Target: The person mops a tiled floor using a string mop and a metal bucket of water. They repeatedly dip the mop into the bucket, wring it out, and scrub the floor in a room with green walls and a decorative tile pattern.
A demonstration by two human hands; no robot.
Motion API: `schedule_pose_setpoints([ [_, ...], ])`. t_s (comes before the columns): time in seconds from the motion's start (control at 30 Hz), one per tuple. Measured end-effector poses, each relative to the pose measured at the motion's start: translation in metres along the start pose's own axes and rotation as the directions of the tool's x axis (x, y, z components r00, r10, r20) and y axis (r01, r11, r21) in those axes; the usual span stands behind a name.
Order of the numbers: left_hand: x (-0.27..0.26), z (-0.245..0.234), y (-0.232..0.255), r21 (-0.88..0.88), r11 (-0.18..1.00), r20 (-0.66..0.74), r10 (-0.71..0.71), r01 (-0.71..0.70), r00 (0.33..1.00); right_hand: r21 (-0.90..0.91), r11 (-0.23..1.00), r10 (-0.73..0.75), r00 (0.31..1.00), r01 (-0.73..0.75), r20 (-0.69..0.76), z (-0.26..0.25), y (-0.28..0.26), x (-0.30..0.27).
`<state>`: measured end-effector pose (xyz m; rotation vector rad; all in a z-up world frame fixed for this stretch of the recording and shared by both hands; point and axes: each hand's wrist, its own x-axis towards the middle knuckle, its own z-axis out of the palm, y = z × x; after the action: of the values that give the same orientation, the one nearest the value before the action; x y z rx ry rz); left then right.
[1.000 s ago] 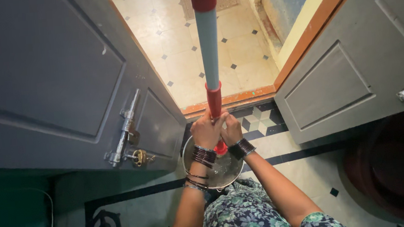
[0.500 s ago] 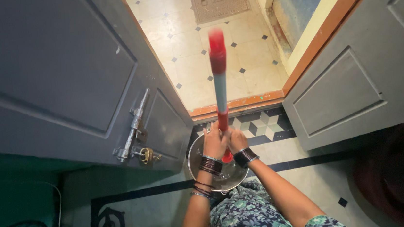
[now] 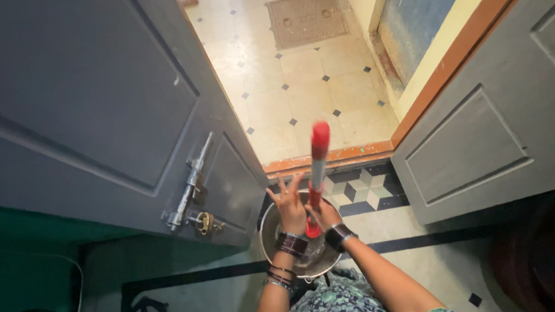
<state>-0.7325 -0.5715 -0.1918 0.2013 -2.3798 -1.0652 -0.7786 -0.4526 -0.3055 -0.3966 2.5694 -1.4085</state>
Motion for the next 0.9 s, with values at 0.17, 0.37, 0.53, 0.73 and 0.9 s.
schedule_pose_setpoints([
  [0.17, -0.011, -0.001, 0.005, -0.03, 0.97, 0.206, -0.231, 0.242, 0.951, -0.11, 0.983, -0.155, 0.987, 0.149, -0.052, -0.011, -0.011, 0.006],
  [0.37, -0.004, -0.019, 0.033, -0.287, 0.95, 0.045, -0.112, 0.12, 0.993, -0.159, 0.912, -0.409, 0.853, 0.377, -0.323, -0.038, -0.087, 0.018],
  [0.53, 0.002, -0.021, 0.032, -0.344, 0.934, -0.023, -0.114, 0.099, 0.993, 0.002, 0.965, -0.258, 0.954, 0.261, -0.153, -0.029, -0.067, 0.019],
  [0.73, -0.025, -0.001, -0.001, -0.247, 0.939, 0.203, -0.19, 0.238, 0.961, -0.205, 0.977, -0.021, 0.984, 0.057, 0.178, 0.011, -0.002, 0.009],
  [0.9, -0.017, -0.01, 0.014, -0.257, 0.952, 0.105, -0.141, 0.164, 0.984, -0.212, 0.976, -0.049, 0.999, 0.044, -0.019, 0.007, -0.005, 0.011],
])
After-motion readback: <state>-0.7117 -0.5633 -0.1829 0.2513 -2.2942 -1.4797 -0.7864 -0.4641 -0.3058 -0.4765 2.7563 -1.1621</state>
